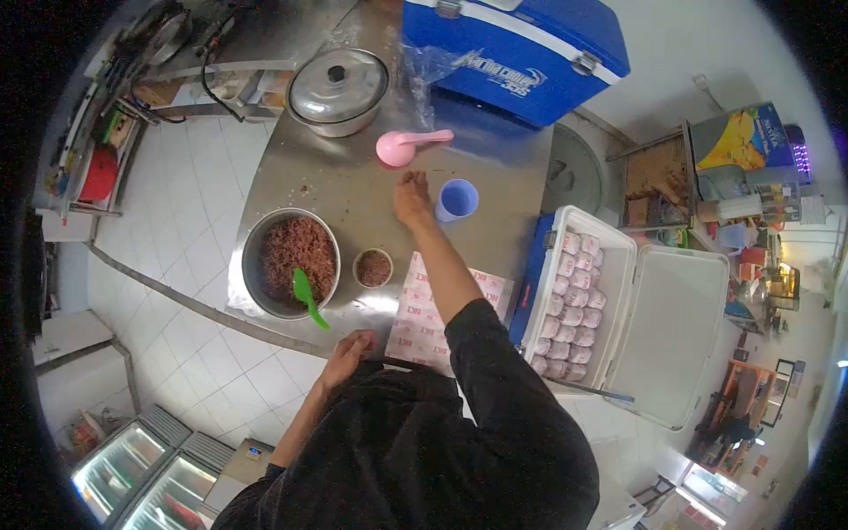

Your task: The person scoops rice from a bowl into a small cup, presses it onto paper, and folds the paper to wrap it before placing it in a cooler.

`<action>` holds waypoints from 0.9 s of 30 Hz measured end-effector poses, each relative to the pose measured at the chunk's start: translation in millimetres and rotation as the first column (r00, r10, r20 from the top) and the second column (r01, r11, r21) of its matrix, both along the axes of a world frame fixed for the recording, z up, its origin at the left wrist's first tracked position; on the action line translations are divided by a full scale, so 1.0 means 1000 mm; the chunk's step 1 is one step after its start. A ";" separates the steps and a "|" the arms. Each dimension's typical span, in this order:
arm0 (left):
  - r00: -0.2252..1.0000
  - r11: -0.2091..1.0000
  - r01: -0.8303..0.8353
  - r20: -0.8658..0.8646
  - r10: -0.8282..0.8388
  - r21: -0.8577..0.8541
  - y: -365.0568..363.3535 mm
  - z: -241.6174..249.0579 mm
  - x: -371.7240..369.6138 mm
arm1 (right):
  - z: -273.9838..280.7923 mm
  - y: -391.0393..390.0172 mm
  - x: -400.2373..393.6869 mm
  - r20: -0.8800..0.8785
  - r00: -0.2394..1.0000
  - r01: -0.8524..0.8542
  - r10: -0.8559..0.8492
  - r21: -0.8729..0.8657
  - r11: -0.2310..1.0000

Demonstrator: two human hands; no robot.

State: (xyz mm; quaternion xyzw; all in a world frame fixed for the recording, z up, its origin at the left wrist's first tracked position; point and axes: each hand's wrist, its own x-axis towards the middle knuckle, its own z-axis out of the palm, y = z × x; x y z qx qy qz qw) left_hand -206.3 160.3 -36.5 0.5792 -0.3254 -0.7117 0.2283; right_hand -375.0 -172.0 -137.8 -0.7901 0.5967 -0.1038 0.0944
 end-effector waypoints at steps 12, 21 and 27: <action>0.862 0.906 -0.423 -0.315 0.397 -0.015 -0.097 0.019 -0.074 | 0.178 0.261 -0.041 0.729 0.440 -0.191 -0.524 0.646 0.739; 0.987 0.906 -0.129 0.039 0.158 -0.403 -0.053 0.018 -0.197 | 0.153 0.304 -0.065 0.675 -0.306 -0.114 -0.672 0.675 0.729; 0.900 0.946 -0.313 -0.292 0.324 0.085 -0.067 0.034 -0.177 | 0.191 0.341 -0.062 0.765 -0.243 -0.169 -0.596 0.572 0.803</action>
